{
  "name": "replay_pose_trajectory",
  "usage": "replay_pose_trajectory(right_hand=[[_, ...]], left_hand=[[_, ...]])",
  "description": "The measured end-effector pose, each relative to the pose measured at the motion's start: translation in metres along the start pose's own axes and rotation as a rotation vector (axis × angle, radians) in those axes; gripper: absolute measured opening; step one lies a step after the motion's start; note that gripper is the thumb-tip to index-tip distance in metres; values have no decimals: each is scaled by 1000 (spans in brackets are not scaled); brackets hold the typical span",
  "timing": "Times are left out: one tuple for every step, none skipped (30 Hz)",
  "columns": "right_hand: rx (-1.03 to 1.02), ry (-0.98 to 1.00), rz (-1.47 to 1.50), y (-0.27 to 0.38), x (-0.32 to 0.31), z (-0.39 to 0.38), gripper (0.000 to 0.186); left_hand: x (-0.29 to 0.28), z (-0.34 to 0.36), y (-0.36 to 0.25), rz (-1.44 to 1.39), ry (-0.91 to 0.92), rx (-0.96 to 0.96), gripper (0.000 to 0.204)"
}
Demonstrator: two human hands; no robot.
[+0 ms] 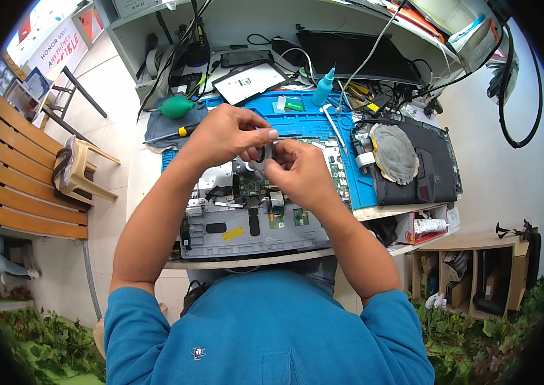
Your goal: The person uses a screwdriver to remove screws from a disassembled electronic device on a workbench. They then pick up a circular fan component, apply a substance from a green tube to it, and install it onto the device's internal circuitry, securing it with screws.
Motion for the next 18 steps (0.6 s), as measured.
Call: replay_pose_trajectory(right_hand=[[158, 40, 252, -12, 2, -2, 22], [226, 57, 359, -16, 2, -2, 23], [294, 72, 465, -21, 2, -1, 23], [361, 87, 572, -26, 3, -1, 23], [388, 69, 661, -31, 4, -3, 24], [421, 84, 678, -31, 7, -4, 25], [453, 98, 696, -30, 9, -5, 26], [486, 105, 712, -31, 10, -7, 27], [431, 38, 609, -33, 5, -5, 26], [375, -28, 505, -37, 1, -4, 26], [321, -88, 401, -35, -2, -3, 26], [184, -145, 212, -24, -9, -5, 25], [46, -201, 23, -10, -15, -10, 24], [-92, -256, -167, 4, -21, -15, 23], [-198, -259, -225, 9, -22, -17, 20], [-254, -228, -274, 10, -22, -18, 20], [-309, -200, -326, 10, -22, -19, 19], [-363, -172, -376, 10, -21, -20, 19]], left_hand=[[-6, -2, -2, 128, -42, 69, 42], [-12, -4, -4, 256, -87, 135, 43], [-18, -8, -4, 442, -104, 123, 45], [-19, -7, 6, 293, -44, 116, 44], [-21, -5, 22, 143, 15, 111, 44], [-19, -6, 32, -6, 69, 99, 44], [-14, -7, 42, -227, 138, 42, 43], [-14, -5, 47, -213, 126, 33, 42], [-15, -2, 51, -200, 115, 24, 41], [-16, 1, 54, -187, 103, 15, 41], [-17, 2, 58, -168, 107, -1, 40], [-18, 4, 62, -150, 111, -17, 39], [-19, 5, 65, -131, 115, -33, 38], [-18, 6, 67, -117, 120, -45, 38], [-16, 7, 68, -103, 126, -57, 37], [-15, 8, 69, -88, 131, -68, 37], [-13, 10, 69, -80, 134, -72, 37], [-11, 11, 69, -71, 136, -75, 37]])
Point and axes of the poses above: each hand's wrist, its own z-axis towards the middle knuckle, its own x-axis out of the palm, y = z × x, the point moved 6 cm from there along z, towards the middle knuckle, and after that the axes turned 5 degrees about -y, right-handed, at the moved point
